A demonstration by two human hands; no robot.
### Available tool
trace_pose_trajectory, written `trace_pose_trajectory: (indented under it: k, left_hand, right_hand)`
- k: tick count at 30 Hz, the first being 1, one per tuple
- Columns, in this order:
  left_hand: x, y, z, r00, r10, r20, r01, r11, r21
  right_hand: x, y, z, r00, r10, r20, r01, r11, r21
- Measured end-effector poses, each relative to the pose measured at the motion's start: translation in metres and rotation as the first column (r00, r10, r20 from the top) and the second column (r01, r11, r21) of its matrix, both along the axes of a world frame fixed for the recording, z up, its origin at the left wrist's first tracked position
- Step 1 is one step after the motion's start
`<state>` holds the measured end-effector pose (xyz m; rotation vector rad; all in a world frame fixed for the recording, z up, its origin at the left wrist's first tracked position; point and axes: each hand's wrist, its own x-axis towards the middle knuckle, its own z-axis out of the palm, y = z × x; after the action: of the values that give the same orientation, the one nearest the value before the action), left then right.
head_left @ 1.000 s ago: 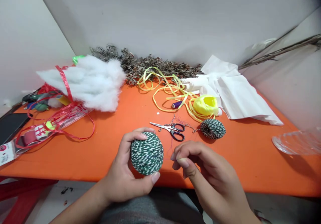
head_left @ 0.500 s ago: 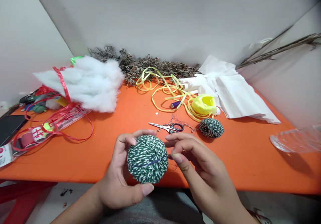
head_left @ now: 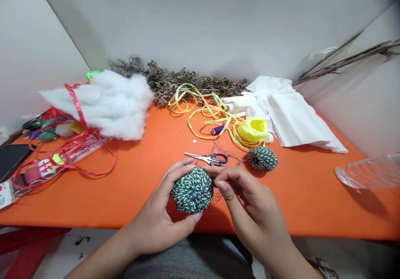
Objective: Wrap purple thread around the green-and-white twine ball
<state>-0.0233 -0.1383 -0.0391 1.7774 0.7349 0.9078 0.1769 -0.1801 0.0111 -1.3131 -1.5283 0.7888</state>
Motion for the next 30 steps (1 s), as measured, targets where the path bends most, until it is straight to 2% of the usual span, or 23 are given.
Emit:
trace_pose_trajectory:
  k: [4, 7, 12, 15, 17, 19, 23, 27, 30]
  left_hand:
    - [0.004, 0.001, 0.001, 0.999, 0.024, -0.044, -0.025, 1.000, -0.019]
    - [0.004, -0.001, -0.002, 1.000, 0.020, -0.024, -0.022, 0.996, -0.083]
    - [0.004, -0.005, -0.009, 0.989, -0.058, 0.133, 0.090, 0.963, -0.254]
    - [0.006, -0.006, -0.011, 0.971, -0.058, 0.234, 0.135, 0.934, -0.329]
    - [0.006, -0.007, -0.010, 0.978, -0.040, 0.207, 0.113, 0.929, -0.354]
    - [0.005, -0.006, -0.008, 0.994, -0.039, 0.100, 0.074, 0.923, -0.379]
    - [-0.001, -0.005, 0.000, 0.988, -0.130, -0.086, 0.073, 0.874, -0.481]
    - [-0.004, -0.003, 0.009, 0.977, -0.210, -0.046, 0.149, 0.817, -0.558]
    - [-0.003, -0.002, 0.013, 0.970, -0.242, 0.004, 0.202, 0.801, -0.564]
  right_hand:
    - [0.001, 0.003, -0.001, 0.998, -0.002, 0.070, 0.002, 1.000, 0.009]
    - [0.001, 0.004, -0.001, 0.995, 0.002, 0.103, -0.004, 1.000, 0.011]
    - [0.001, 0.005, -0.001, 0.988, 0.034, 0.148, -0.035, 0.999, 0.006]
    - [0.000, 0.004, -0.001, 0.984, 0.068, 0.166, -0.072, 0.997, 0.016]
    - [0.000, 0.004, -0.001, 0.982, 0.084, 0.171, -0.089, 0.996, 0.023]
    - [0.000, 0.003, -0.002, 0.980, 0.095, 0.177, -0.101, 0.995, 0.025]
    - [0.004, 0.002, -0.001, 0.970, 0.122, 0.212, -0.126, 0.992, 0.005]
    - [0.011, 0.002, 0.001, 0.948, 0.182, 0.261, -0.192, 0.981, 0.011]
    - [0.016, 0.004, 0.005, 0.919, 0.237, 0.314, -0.252, 0.968, 0.008]
